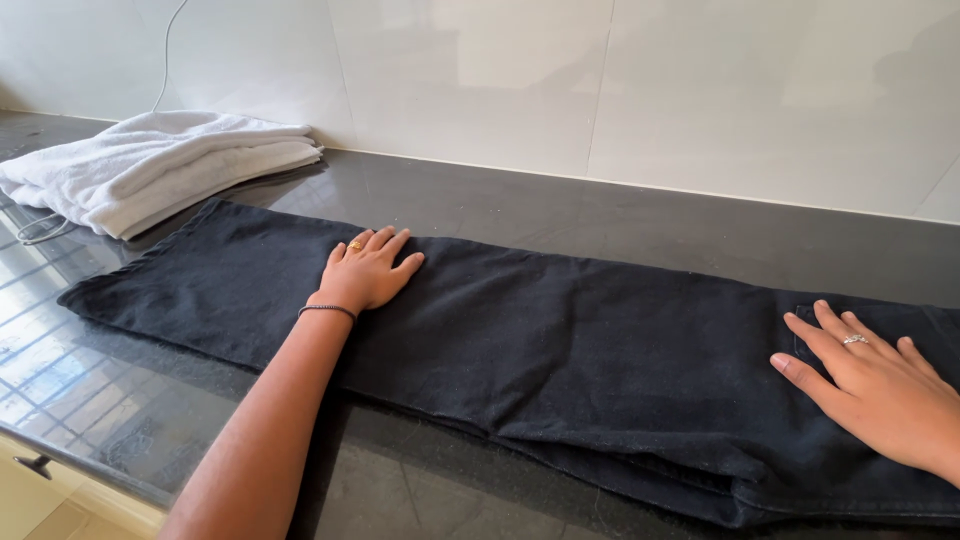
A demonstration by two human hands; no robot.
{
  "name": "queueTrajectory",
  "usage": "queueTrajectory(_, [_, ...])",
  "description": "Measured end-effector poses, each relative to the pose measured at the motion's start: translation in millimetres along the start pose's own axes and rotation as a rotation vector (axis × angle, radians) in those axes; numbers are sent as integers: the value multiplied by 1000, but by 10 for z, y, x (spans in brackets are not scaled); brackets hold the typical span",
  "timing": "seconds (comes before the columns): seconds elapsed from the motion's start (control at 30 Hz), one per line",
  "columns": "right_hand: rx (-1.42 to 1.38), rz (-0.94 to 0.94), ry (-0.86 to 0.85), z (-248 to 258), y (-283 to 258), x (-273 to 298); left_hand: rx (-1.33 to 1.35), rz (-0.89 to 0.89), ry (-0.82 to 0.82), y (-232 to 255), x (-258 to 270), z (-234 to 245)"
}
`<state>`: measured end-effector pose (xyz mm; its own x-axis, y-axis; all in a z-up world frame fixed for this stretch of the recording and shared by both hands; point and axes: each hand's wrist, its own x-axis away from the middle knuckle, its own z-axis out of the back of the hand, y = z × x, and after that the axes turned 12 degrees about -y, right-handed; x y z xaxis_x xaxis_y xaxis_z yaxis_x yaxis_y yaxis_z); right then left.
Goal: Folding a pair of black jeans on a countertop.
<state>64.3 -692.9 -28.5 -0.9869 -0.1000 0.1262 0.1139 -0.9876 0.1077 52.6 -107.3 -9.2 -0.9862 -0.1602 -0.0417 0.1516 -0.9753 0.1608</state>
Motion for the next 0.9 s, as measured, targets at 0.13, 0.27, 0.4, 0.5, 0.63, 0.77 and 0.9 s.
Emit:
queueTrajectory(0.13, [-9,14,18,-17,32,-17,-20,80,-3,-52,-89,-2])
queueTrajectory(0.27, [24,6,26,-119,76,-155,-53,368,-17,-31,-8,42])
queueTrajectory(0.4, [107,-15,92,-293,173,-326,-76,260,41,138,77,-71])
queueTrajectory(0.5, [134,-5,132,-400,226,-399,-33,32,-34,830,482,94])
queueTrajectory(0.63, [120,12,137,-295,221,-342,46,-135,-58,1357,603,-135])
queueTrajectory(0.77, [104,5,91,-292,145,-298,-8,-379,-18,1198,474,-193])
queueTrajectory(0.9, [61,10,71,-191,149,-225,-20,-192,-71,594,129,-104])
